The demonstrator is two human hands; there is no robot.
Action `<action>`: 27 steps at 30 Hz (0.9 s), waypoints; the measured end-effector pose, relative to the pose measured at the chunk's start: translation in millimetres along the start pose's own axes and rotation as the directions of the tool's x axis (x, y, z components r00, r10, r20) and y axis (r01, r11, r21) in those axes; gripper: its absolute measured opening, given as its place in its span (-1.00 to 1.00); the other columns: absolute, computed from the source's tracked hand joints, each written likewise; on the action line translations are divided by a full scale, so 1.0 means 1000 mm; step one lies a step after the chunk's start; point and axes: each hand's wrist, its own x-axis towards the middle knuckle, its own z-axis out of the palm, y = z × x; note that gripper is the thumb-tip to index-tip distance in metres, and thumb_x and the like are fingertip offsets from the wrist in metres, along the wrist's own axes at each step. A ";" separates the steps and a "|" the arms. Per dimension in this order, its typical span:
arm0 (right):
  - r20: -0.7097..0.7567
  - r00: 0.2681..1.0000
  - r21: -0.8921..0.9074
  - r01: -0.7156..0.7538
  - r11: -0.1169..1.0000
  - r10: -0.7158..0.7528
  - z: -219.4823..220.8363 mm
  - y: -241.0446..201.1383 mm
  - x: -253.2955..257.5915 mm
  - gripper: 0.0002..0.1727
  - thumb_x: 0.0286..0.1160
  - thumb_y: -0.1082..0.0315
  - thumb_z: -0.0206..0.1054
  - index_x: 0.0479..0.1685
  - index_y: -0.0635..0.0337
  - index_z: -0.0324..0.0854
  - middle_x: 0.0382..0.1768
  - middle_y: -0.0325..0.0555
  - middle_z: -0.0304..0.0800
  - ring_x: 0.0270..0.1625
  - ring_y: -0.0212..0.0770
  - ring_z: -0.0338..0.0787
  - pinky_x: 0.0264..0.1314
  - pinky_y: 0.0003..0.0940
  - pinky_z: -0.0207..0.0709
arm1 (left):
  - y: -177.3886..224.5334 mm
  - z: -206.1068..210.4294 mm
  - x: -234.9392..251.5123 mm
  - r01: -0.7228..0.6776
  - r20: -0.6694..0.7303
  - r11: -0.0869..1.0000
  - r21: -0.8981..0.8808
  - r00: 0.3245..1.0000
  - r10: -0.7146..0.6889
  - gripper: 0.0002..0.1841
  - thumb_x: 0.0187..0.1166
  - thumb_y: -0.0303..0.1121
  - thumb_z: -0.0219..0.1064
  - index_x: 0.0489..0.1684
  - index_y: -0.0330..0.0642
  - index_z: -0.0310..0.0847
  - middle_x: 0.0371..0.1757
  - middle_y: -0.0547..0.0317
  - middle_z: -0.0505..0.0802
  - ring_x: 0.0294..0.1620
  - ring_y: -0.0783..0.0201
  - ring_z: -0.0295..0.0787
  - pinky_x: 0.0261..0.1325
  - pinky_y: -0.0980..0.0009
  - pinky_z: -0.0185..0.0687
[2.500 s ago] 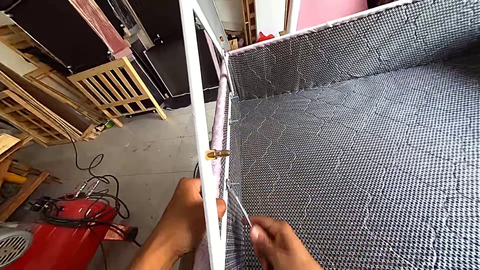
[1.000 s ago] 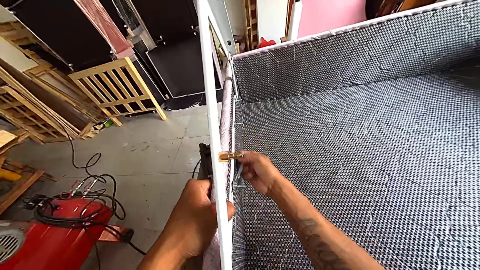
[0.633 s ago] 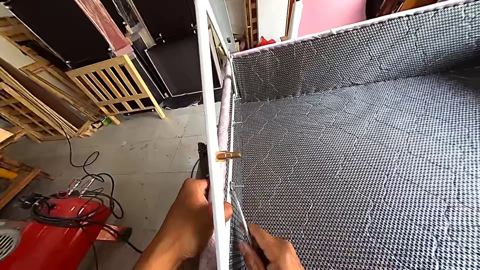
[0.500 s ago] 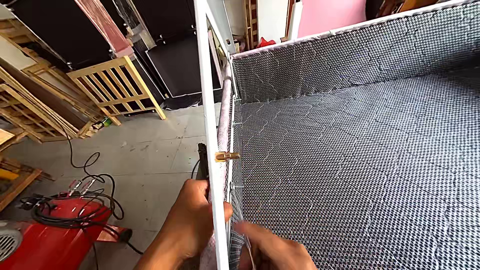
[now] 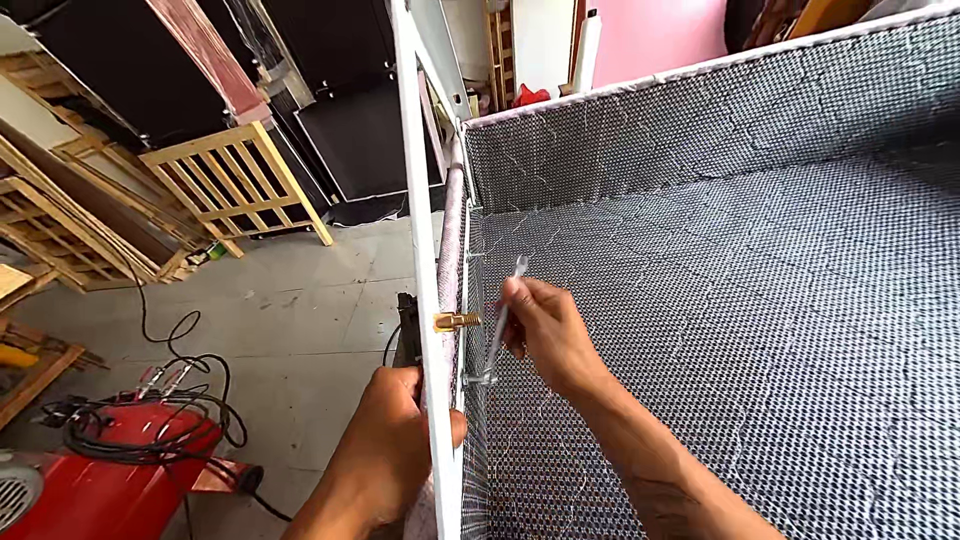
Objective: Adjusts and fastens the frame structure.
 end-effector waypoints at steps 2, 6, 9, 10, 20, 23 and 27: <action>-0.123 0.976 0.323 -0.131 0.937 0.179 -0.005 -0.004 0.000 -0.54 0.90 0.02 -0.07 -0.26 0.14 0.55 -0.47 -0.20 0.64 -0.56 -0.38 0.62 -0.53 -0.50 0.58 | -0.001 0.004 0.000 0.016 -0.019 0.999 -0.040 1.000 -0.017 -0.71 -0.13 -0.26 0.56 -0.38 -0.05 0.76 -0.54 0.27 0.82 -0.51 0.35 0.80 -0.48 0.33 0.71; -0.137 0.969 0.198 -0.176 0.964 0.205 -0.023 0.002 -0.003 -0.53 0.91 -0.01 -0.08 -0.05 0.18 0.57 -0.60 -0.19 0.56 -0.71 -0.35 0.56 -0.68 -0.44 0.57 | 0.001 0.005 0.027 -0.121 0.048 0.991 -0.055 0.991 0.124 -0.48 0.37 -0.25 0.51 0.35 -0.05 0.57 -0.11 0.24 0.88 -0.11 0.37 0.85 -0.03 0.36 0.81; -0.048 0.997 -0.331 -0.079 0.940 0.066 -0.035 0.012 0.005 -0.61 0.88 0.11 0.05 -0.10 0.20 0.68 -0.64 -0.16 0.55 -0.78 -0.32 0.45 -0.77 -0.43 0.43 | 0.034 0.011 0.068 -0.106 -0.017 0.990 0.088 0.994 0.108 -0.64 0.54 -0.42 0.47 0.26 -0.22 0.60 -0.14 0.02 0.83 -0.19 0.21 0.78 -0.09 0.18 0.71; -0.030 1.000 -0.529 -0.012 0.848 -0.004 -0.040 0.014 0.011 -0.63 0.85 0.12 0.10 -0.15 0.14 0.73 -0.62 -0.20 0.59 -0.70 -0.30 0.51 -0.65 -0.36 0.44 | 0.046 0.014 0.081 -0.060 -0.031 0.995 0.076 0.998 0.062 -0.69 0.51 -0.46 0.45 0.18 -0.25 0.61 -0.20 0.00 0.80 -0.25 0.19 0.73 -0.17 0.17 0.66; 0.156 0.969 -0.647 0.245 0.722 -0.189 -0.036 0.031 0.102 -0.70 0.65 0.24 0.33 0.18 0.19 0.80 -0.08 -0.04 0.91 -0.06 -0.13 0.88 0.12 0.00 0.70 | 0.066 0.011 0.152 0.035 0.054 0.990 -0.139 0.998 -0.027 -0.81 0.21 -0.68 0.36 -0.25 -0.34 0.59 -0.48 -0.01 0.73 -0.55 0.23 0.67 -0.51 0.29 0.61; 0.268 0.941 -0.617 0.332 0.714 -0.206 -0.022 0.035 0.117 -0.73 0.70 0.23 0.23 -0.08 0.18 0.81 -0.31 -0.07 0.84 -0.23 -0.15 0.80 -0.10 -0.02 0.63 | 0.064 0.010 0.150 0.035 0.047 0.985 -0.169 0.998 -0.028 -0.80 0.15 -0.68 0.37 -0.29 -0.32 0.57 -0.51 -0.01 0.73 -0.58 0.22 0.67 -0.56 0.29 0.60; 0.329 0.931 -0.685 0.352 0.638 -0.162 -0.013 0.030 0.119 -0.72 0.71 0.29 0.15 -0.16 0.28 0.71 -0.35 0.03 0.75 -0.24 -0.03 0.78 -0.12 0.01 0.64 | 0.062 0.010 0.151 0.008 0.037 0.987 -0.160 0.999 -0.002 -0.82 0.15 -0.67 0.37 -0.33 -0.30 0.57 -0.53 0.03 0.71 -0.60 0.26 0.65 -0.58 0.33 0.57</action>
